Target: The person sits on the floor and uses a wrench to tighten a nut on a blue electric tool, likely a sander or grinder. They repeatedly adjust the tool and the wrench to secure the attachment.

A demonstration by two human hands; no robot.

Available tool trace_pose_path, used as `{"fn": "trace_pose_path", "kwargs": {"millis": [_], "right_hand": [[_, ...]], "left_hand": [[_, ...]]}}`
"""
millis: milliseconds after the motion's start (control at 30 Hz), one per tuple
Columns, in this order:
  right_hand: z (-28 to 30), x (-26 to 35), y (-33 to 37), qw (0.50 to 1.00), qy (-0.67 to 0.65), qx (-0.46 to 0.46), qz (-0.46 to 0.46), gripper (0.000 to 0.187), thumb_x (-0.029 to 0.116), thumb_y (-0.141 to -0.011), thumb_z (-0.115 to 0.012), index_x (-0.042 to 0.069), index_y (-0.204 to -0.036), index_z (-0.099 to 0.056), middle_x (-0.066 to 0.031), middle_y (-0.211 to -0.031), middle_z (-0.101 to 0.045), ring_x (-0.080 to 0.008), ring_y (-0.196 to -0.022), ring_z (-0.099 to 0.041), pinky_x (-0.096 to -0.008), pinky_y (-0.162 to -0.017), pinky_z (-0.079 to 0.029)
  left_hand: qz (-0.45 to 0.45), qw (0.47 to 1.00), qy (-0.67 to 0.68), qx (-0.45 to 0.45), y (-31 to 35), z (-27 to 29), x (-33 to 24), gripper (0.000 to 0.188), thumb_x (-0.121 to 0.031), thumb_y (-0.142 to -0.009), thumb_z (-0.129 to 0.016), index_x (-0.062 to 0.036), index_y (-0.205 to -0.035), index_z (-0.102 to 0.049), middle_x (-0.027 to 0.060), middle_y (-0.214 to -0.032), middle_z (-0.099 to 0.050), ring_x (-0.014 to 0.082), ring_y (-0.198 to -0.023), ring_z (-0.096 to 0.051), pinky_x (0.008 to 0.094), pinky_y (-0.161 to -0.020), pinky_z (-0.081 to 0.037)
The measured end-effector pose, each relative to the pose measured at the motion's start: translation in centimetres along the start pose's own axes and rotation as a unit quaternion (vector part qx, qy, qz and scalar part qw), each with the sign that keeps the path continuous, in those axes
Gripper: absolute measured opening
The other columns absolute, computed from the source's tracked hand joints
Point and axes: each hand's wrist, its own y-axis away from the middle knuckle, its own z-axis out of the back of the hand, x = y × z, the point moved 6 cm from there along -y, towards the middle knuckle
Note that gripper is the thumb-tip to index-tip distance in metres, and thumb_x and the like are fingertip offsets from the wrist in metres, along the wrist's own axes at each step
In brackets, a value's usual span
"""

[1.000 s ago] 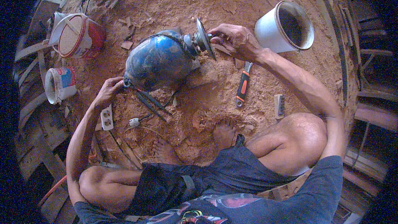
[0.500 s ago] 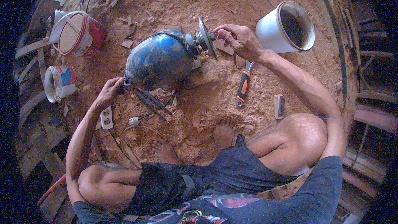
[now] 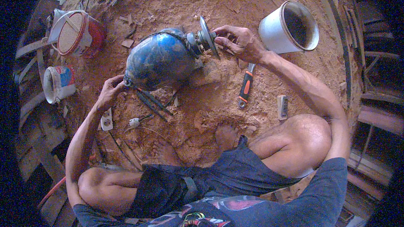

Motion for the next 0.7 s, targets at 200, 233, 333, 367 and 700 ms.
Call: {"fn": "trace_pose_path", "kwargs": {"millis": [200,233,333,367,700], "right_hand": [[0.0,0.0,-0.1,1.0,-0.024,-0.012,0.001,0.024,0.017,-0.091,-0.061,0.007,-0.113,-0.061,-0.0033,-0.072,-0.065,-0.0075,-0.061,-0.059,-0.0255,-0.054,-0.048],[-0.1,-0.1,-0.2,1.0,-0.022,-0.016,0.015,0.024,0.017,-0.091,-0.061,0.007,-0.113,-0.061,-0.0032,-0.071,-0.065,-0.0073,-0.061,-0.058,-0.0255,-0.054,-0.048],[0.0,-0.4,-0.2,0.999,-0.025,-0.02,0.029,0.023,0.016,-0.091,-0.061,0.006,-0.112,-0.062,-0.0033,-0.071,-0.065,-0.0069,-0.061,-0.058,-0.0257,-0.053,-0.048],[0.0,-0.3,-0.2,0.999,-0.034,-0.015,0.015,0.024,0.017,-0.091,-0.062,0.006,-0.112,-0.062,-0.0037,-0.071,-0.066,-0.0069,-0.061,-0.059,-0.0257,-0.053,-0.048],[0.1,1.9,-0.5,0.994,0.096,-0.018,0.055,0.022,0.017,-0.093,-0.057,-0.001,-0.105,-0.06,-0.0069,-0.077,-0.065,-0.0098,-0.068,-0.06,-0.0264,-0.061,-0.05]], "left_hand": [[-0.005,1.0,-0.015,0.004,0.1,0.1,-0.2,0.039,-0.029,-0.093,-0.058,0.0024,-0.116,-0.059,0.0061,-0.099,-0.066,0.0137,-0.087,-0.063,0.0298,-0.079,-0.051],[-0.005,1.0,-0.012,0.002,0.1,0.1,-0.1,0.038,-0.029,-0.093,-0.058,0.0023,-0.115,-0.059,0.006,-0.099,-0.066,0.0137,-0.086,-0.063,0.0298,-0.079,-0.051],[-0.008,1.0,-0.007,0.003,-0.1,0.1,0.4,0.038,-0.029,-0.094,-0.058,0.0018,-0.114,-0.06,0.0057,-0.097,-0.066,0.0136,-0.085,-0.063,0.0296,-0.078,-0.051],[-0.009,1.0,-0.007,0.003,-0.1,0.0,0.3,0.037,-0.029,-0.094,-0.057,0.0016,-0.114,-0.06,0.0055,-0.097,-0.066,0.0136,-0.085,-0.063,0.0295,-0.077,-0.051],[-0.047,0.997,-0.055,-0.027,-0.2,0.6,0.5,0.03,-0.02,-0.093,-0.059,0.0014,-0.114,-0.061,0.0052,-0.099,-0.067,0.0119,-0.088,-0.062,0.0272,-0.078,-0.05]]}}
